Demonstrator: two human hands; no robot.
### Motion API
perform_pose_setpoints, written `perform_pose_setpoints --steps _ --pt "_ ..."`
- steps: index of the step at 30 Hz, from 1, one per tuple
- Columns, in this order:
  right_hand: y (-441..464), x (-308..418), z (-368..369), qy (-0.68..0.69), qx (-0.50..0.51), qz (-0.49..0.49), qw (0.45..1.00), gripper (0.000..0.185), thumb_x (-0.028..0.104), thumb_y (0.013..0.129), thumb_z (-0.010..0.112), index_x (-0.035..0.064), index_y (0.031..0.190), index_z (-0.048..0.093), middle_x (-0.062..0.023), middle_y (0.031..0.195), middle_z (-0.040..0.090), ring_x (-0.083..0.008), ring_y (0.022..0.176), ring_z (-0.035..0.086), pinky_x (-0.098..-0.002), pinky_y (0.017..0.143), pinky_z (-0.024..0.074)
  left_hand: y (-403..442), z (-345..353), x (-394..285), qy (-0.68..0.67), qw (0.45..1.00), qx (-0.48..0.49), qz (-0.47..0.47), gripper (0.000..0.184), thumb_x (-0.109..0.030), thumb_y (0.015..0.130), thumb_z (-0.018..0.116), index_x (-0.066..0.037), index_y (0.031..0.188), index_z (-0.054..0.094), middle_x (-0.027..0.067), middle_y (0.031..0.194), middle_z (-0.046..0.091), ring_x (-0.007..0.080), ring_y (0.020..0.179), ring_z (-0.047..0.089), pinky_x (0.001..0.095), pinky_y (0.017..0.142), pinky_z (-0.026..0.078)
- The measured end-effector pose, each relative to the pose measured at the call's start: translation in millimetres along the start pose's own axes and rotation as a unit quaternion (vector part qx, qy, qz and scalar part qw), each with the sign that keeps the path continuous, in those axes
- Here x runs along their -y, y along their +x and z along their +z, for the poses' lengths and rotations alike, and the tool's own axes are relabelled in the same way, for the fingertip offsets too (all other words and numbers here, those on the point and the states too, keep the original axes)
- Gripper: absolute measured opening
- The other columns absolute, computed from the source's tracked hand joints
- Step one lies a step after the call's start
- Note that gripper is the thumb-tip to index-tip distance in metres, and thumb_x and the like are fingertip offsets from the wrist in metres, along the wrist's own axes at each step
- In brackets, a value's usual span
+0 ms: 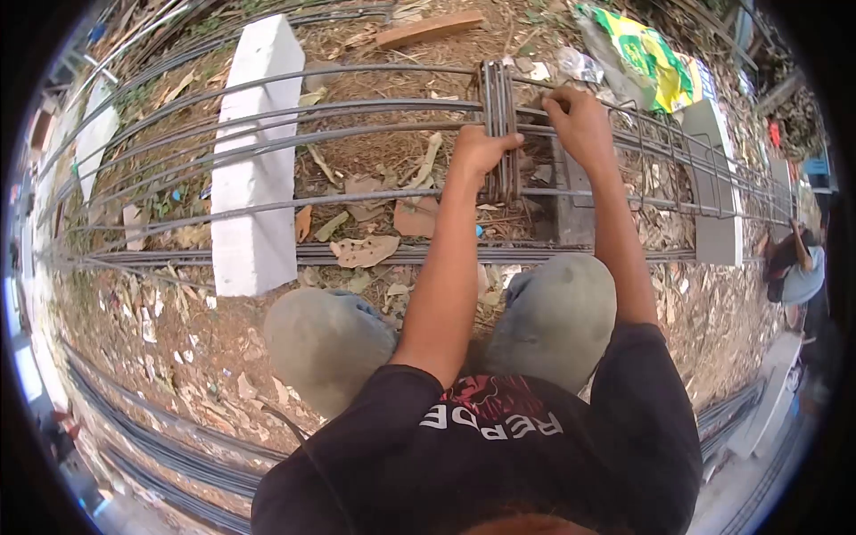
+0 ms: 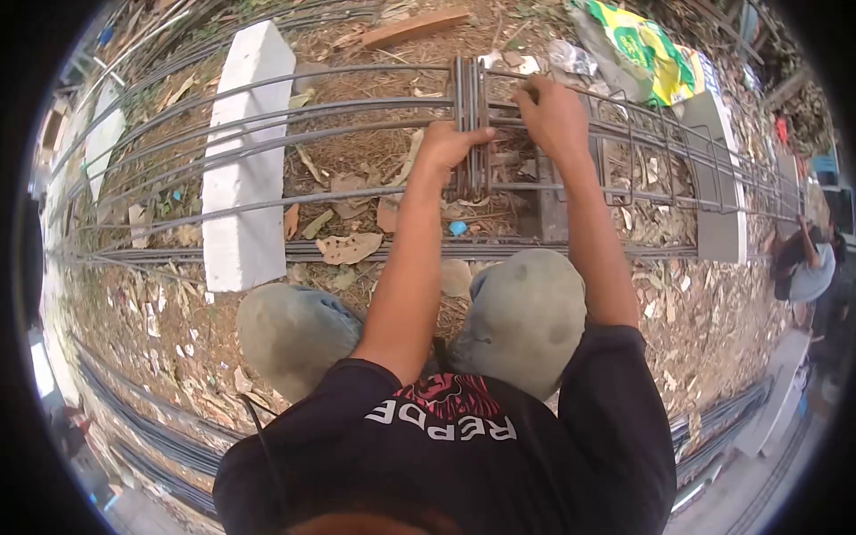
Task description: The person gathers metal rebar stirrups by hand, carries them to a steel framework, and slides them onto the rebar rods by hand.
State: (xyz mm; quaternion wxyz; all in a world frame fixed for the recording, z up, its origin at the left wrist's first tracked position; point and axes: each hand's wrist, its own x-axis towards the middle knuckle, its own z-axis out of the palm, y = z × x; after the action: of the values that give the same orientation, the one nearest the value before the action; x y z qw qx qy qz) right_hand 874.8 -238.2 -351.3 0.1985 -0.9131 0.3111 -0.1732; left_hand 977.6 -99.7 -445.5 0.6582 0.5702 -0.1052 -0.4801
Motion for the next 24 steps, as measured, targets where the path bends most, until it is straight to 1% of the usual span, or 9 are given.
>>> perform_pose_setpoints --steps 2,4,6,9,12,13,19,22,24 --pt "-20.4 -2.0 3.5 0.048 0.080 0.047 0.995 0.032 0.029 0.089 0.067 -0.0013 0.099 0.073 -0.0185 0.079 0.071 -0.0316 0.073 0.069 -0.0398 0.070 0.0528 -3.1 -1.1 -6.6 0.086 0.996 -0.035 -0.002 0.025 -0.015 0.081 0.083 0.004 0.093 0.073 0.0140 0.082 0.074 0.0206 0.064 0.071 0.0352 0.053 0.056" --pt "-44.8 3.4 20.1 0.070 0.141 0.078 0.984 0.032 0.029 0.087 0.071 -0.0012 0.095 0.073 -0.0183 0.077 0.070 -0.0286 0.070 0.069 -0.0392 0.068 0.0522 -4.6 -3.4 -8.0 0.056 0.998 -0.029 -0.024 0.026 -0.016 0.082 0.083 0.005 0.093 0.072 0.0140 0.083 0.073 0.0211 0.064 0.071 0.0348 0.052 0.055" --pt "-59.6 -5.6 50.2 0.120 0.096 0.029 0.988 0.030 0.027 0.084 0.075 -0.0022 0.091 0.072 -0.0179 0.074 0.069 -0.0279 0.068 0.068 -0.0399 0.068 0.0522 0.6 -6.5 -4.2 0.070 0.997 -0.035 -0.024 0.026 -0.018 0.084 0.082 0.004 0.093 0.072 0.0134 0.083 0.073 0.0206 0.063 0.070 0.0360 0.051 0.057" --pt "-60.4 -2.6 58.1 0.143 0.072 0.047 0.986 0.025 0.021 0.083 0.076 -0.0035 0.088 0.071 -0.0153 0.071 0.069 -0.0227 0.063 0.066 -0.0383 0.064 0.0516 -1.0 -12.9 -7.1 0.054 0.997 -0.029 -0.049 0.024 -0.019 0.087 0.080 0.002 0.094 0.070 0.0125 0.082 0.072 0.0212 0.063 0.071 0.0369 0.053 0.060" --pt "-54.4 -8.8 47.8 0.277 0.161 0.116 0.940 0.023 0.018 0.085 0.075 -0.0044 0.086 0.069 -0.0117 0.068 0.067 -0.0179 0.058 0.065 -0.0371 0.059 0.0507 -4.3 -12.1 -10.5 0.047 0.997 -0.033 -0.056 0.023 -0.019 0.088 0.078 0.000 0.097 0.070 0.0109 0.079 0.071 0.0199 0.060 0.069 0.0346 0.051 0.058" --pt "-51.9 -12.2 40.9 0.246 0.156 0.110 0.950 0.019 0.015 0.087 0.074 -0.0034 0.086 0.069 -0.0077 0.065 0.065 -0.0128 0.055 0.061 -0.0334 0.054 0.0500 -5.0 -12.2 -9.7 0.056 0.996 -0.045 -0.050 0.022 -0.018 0.088 0.078 0.000 0.098 0.070 0.0106 0.078 0.071 0.0194 0.059 0.068 0.0340 0.051 0.057" --pt "-62.9 -72.4 6.1 0.203 0.138 0.193 0.950 0.014 0.012 0.091 0.070 -0.0018 0.090 0.069 -0.0051 0.062 0.063 -0.0106 0.054 0.060 -0.0277 0.048 0.0496 -18.6 -3.1 -17.9 0.107 0.989 -0.092 -0.035 0.024 -0.021 0.087 0.080 -0.001 0.094 0.069 0.0087 0.075 0.068 0.0187 0.057 0.065 0.0332 0.049 0.055" --pt "-65.7 -93.4 2.6 0.175 0.110 0.165 0.964 0.019 0.017 0.086 0.072 -0.0021 0.086 0.071 -0.0105 0.061 0.068 -0.0183 0.054 0.068 -0.0327 0.056 0.0538 -23.7 1.2 -24.4 0.119 0.988 -0.084 -0.053 0.022 -0.020 0.088 0.078 -0.001 0.095 0.068 0.0091 0.075 0.068 0.0190 0.058 0.066 0.0331 0.050 0.056" --pt "-64.4 -93.2 2.6 0.188 0.125 0.179 0.958 0.020 0.018 0.086 0.073 -0.0019 0.087 0.071 -0.0110 0.063 0.069 -0.0185 0.055 0.069 -0.0338 0.059 0.0552 -14.0 -6.5 -16.6 0.113 0.990 -0.062 -0.056 0.021 -0.019 0.089 0.078 -0.001 0.096 0.069 0.0090 0.078 0.070 0.0183 0.061 0.067 0.0316 0.052 0.056"
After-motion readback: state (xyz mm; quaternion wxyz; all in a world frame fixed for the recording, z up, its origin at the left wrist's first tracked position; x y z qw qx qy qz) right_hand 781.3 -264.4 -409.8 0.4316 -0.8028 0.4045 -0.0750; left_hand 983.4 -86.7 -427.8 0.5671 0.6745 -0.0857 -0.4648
